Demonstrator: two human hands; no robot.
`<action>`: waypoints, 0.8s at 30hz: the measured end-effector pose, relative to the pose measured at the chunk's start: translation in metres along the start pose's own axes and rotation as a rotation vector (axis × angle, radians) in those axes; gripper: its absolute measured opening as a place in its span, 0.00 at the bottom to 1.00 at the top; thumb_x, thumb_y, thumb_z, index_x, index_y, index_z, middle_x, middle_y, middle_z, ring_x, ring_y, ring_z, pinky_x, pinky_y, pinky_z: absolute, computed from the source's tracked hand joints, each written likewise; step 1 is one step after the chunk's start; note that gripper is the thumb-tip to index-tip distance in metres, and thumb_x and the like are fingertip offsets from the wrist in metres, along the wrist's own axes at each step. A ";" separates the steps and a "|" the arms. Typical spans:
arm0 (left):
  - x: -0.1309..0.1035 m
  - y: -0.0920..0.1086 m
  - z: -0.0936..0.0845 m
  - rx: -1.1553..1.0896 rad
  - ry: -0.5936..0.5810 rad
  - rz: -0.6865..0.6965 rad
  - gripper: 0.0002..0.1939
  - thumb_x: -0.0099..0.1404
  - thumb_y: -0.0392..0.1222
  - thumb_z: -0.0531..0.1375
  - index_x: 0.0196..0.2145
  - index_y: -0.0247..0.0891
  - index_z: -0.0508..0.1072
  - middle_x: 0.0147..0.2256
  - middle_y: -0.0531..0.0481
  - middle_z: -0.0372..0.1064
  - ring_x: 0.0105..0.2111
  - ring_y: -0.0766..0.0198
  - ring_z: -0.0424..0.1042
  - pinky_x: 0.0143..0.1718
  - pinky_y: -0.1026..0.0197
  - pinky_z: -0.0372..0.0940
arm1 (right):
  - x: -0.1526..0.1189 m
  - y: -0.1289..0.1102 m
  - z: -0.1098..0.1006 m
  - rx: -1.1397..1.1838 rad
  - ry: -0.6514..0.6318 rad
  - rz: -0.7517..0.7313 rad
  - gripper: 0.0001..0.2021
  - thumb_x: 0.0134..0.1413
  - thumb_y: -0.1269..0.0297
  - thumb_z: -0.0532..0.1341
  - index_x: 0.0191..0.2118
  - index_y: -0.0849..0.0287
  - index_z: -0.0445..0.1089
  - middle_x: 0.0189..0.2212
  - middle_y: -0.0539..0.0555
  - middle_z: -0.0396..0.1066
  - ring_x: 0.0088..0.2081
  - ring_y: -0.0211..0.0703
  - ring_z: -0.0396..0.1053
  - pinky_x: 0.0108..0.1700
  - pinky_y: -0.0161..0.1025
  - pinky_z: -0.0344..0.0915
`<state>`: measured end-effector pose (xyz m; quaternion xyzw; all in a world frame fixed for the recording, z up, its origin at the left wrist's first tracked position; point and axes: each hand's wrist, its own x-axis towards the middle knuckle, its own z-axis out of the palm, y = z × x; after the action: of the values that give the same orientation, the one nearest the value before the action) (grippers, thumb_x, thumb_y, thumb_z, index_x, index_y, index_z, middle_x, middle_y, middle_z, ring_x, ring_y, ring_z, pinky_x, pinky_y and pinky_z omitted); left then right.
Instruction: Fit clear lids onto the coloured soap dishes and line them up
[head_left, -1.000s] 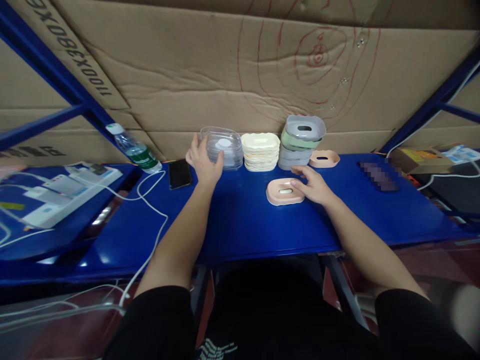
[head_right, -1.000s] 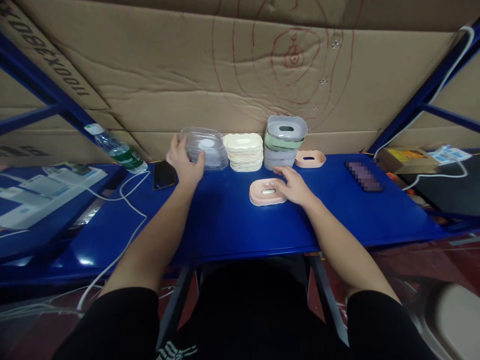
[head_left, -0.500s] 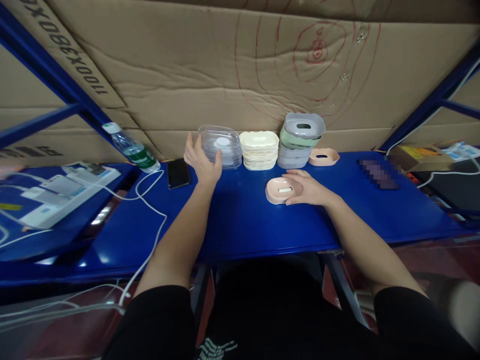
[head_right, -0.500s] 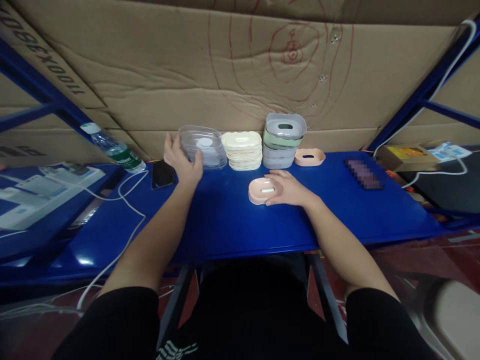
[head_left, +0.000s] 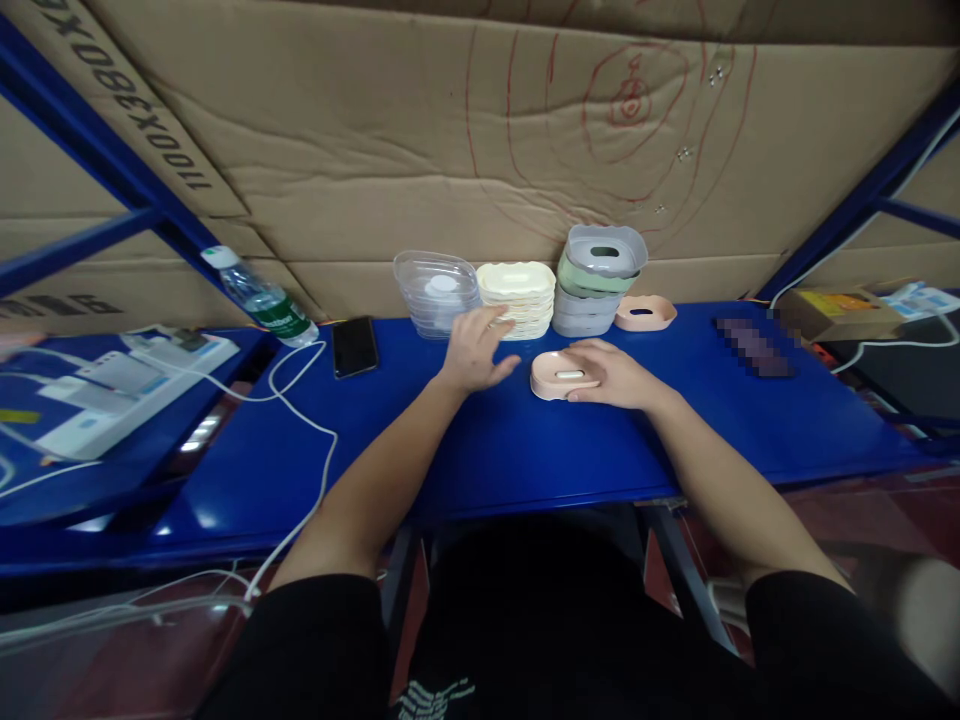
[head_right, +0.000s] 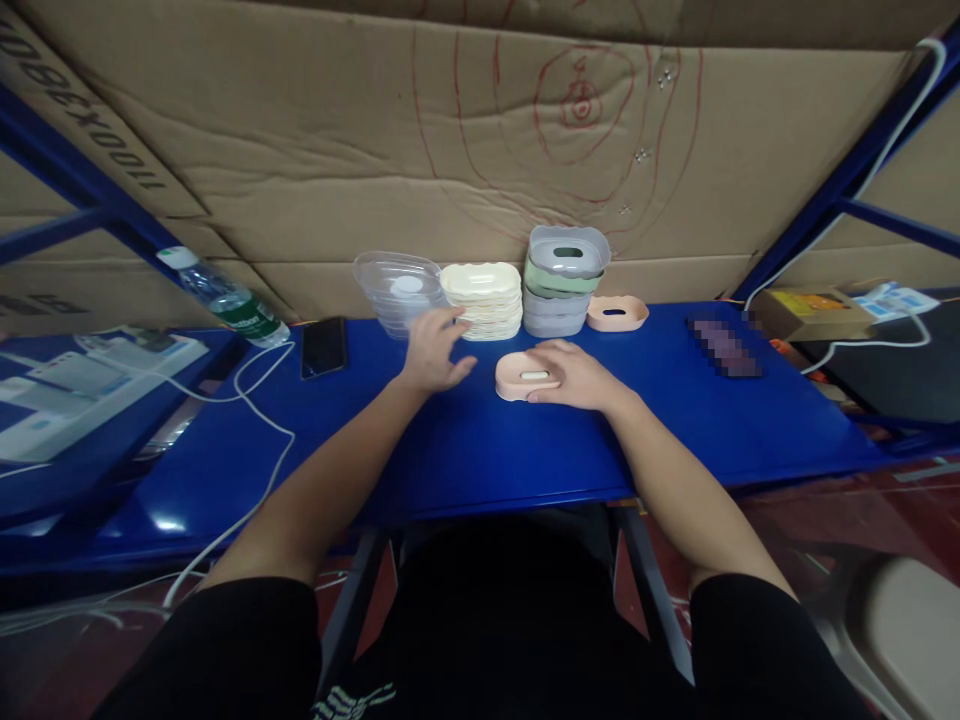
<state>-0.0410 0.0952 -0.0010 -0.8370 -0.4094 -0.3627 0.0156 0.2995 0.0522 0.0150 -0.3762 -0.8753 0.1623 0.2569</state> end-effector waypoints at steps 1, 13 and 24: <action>0.001 0.008 0.004 -0.044 -0.095 0.077 0.43 0.68 0.79 0.61 0.65 0.45 0.78 0.72 0.34 0.69 0.73 0.30 0.66 0.76 0.30 0.55 | 0.000 -0.001 0.000 0.010 0.027 0.003 0.45 0.56 0.29 0.75 0.72 0.50 0.76 0.67 0.66 0.75 0.68 0.74 0.73 0.72 0.71 0.69; -0.005 0.014 0.053 -0.658 -0.122 0.089 0.82 0.58 0.82 0.73 0.84 0.41 0.27 0.78 0.18 0.54 0.77 0.25 0.60 0.75 0.24 0.59 | -0.001 -0.002 0.021 0.005 0.267 -0.138 0.35 0.73 0.32 0.61 0.77 0.41 0.69 0.72 0.63 0.63 0.74 0.70 0.65 0.76 0.71 0.65; 0.003 0.065 0.051 -1.176 -0.116 -0.031 0.52 0.60 0.67 0.79 0.72 0.40 0.69 0.69 0.31 0.73 0.71 0.33 0.71 0.76 0.29 0.62 | 0.001 -0.013 0.026 -0.144 0.294 -0.199 0.37 0.74 0.35 0.61 0.81 0.32 0.59 0.83 0.55 0.48 0.81 0.74 0.54 0.79 0.73 0.60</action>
<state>0.0361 0.0703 -0.0192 -0.7175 -0.1522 -0.4826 -0.4787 0.2769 0.0420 -0.0002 -0.3248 -0.8706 0.0163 0.3692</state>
